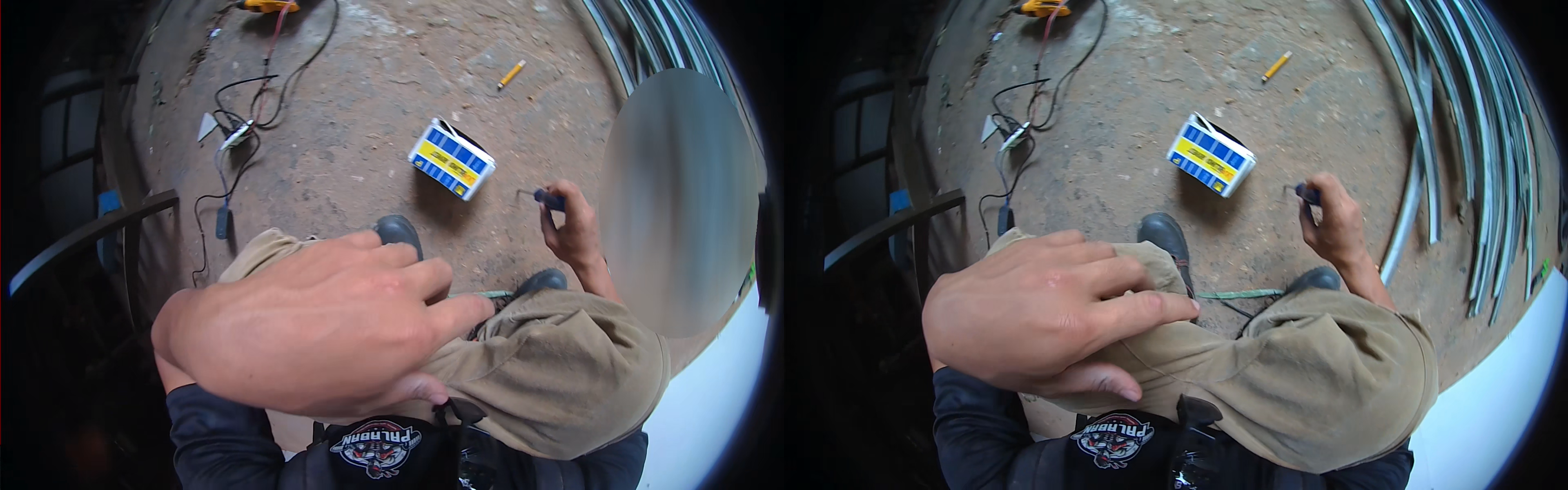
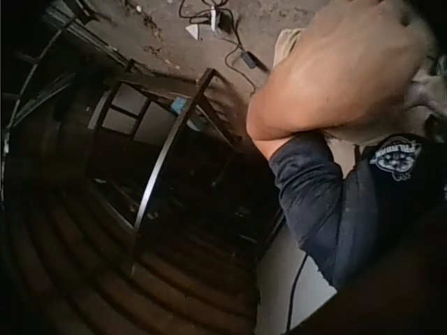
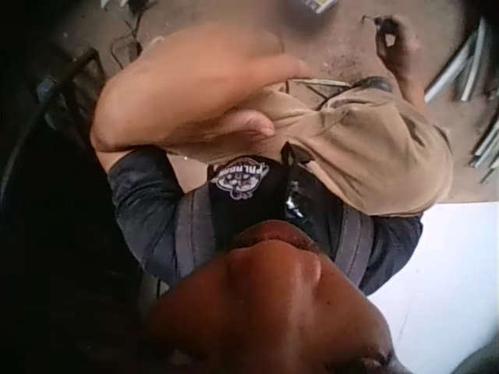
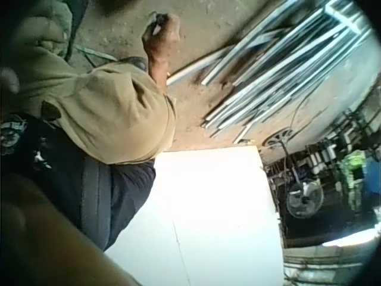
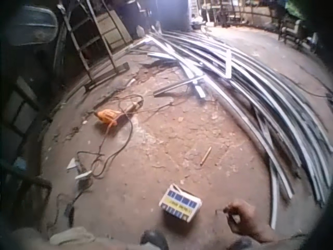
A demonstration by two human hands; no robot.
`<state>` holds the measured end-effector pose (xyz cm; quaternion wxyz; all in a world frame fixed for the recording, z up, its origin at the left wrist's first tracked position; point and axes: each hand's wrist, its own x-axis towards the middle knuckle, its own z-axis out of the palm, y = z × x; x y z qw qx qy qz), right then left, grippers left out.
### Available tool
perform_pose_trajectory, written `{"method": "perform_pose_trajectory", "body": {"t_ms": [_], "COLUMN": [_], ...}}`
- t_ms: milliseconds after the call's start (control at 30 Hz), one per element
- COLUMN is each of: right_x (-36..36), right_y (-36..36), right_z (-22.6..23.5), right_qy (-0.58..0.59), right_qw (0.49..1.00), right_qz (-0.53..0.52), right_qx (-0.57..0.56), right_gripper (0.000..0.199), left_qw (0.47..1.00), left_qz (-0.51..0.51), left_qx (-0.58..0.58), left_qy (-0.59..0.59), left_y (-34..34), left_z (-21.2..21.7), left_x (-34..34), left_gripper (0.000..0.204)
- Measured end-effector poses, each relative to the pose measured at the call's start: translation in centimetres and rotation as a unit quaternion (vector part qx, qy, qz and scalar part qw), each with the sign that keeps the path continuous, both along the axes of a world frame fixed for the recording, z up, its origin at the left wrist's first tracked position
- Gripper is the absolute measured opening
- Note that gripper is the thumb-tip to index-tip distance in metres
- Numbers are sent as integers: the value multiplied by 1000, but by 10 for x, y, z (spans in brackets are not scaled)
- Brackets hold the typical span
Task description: Organizing small rivets and using a screwdriver to prepare materials in a workshop.
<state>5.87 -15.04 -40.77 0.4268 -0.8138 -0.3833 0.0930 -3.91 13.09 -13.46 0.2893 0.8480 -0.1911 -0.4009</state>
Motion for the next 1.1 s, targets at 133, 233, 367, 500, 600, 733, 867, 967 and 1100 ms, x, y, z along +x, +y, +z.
{"method": "perform_pose_trajectory", "body": {"t_ms": [133,233,367,500,600,733,867,967,1100], "right_x": [3,4,5,2,2,4,5,9,10], "right_y": [-7,-2,-6,-6,-10,-12,-17,-9,-17], "right_z": [6,12,4,6,8,12,11,3,-8], "right_qy": [-11,-16,14,32,43,39,38,48,63], "right_qw": [1000,1000,1000,998,997,995,994,996,991], "right_qz": [-11,-13,-25,-40,-60,-85,-84,-69,-83], "right_qx": [0,0,-9,-20,-30,-28,-50,-30,-81], "right_gripper": [33,33,33,37,39,41,39,39,35], "left_qw": [977,917,810,767,732,739,730,662,683], "left_qz": [154,348,487,483,485,486,534,594,569], "left_qx": [-131,132,272,364,390,403,393,429,419], "left_qy": [-68,-144,-180,-216,-277,-237,-166,-158,-187], "left_y": [53,123,234,275,287,321,348,361,336], "left_z": [-38,-111,-262,-332,-344,-367,-390,-414,-411], "left_x": [17,31,30,43,70,100,100,72,87], "left_gripper": [43,25,19,20,22,20,24,23,13]}}
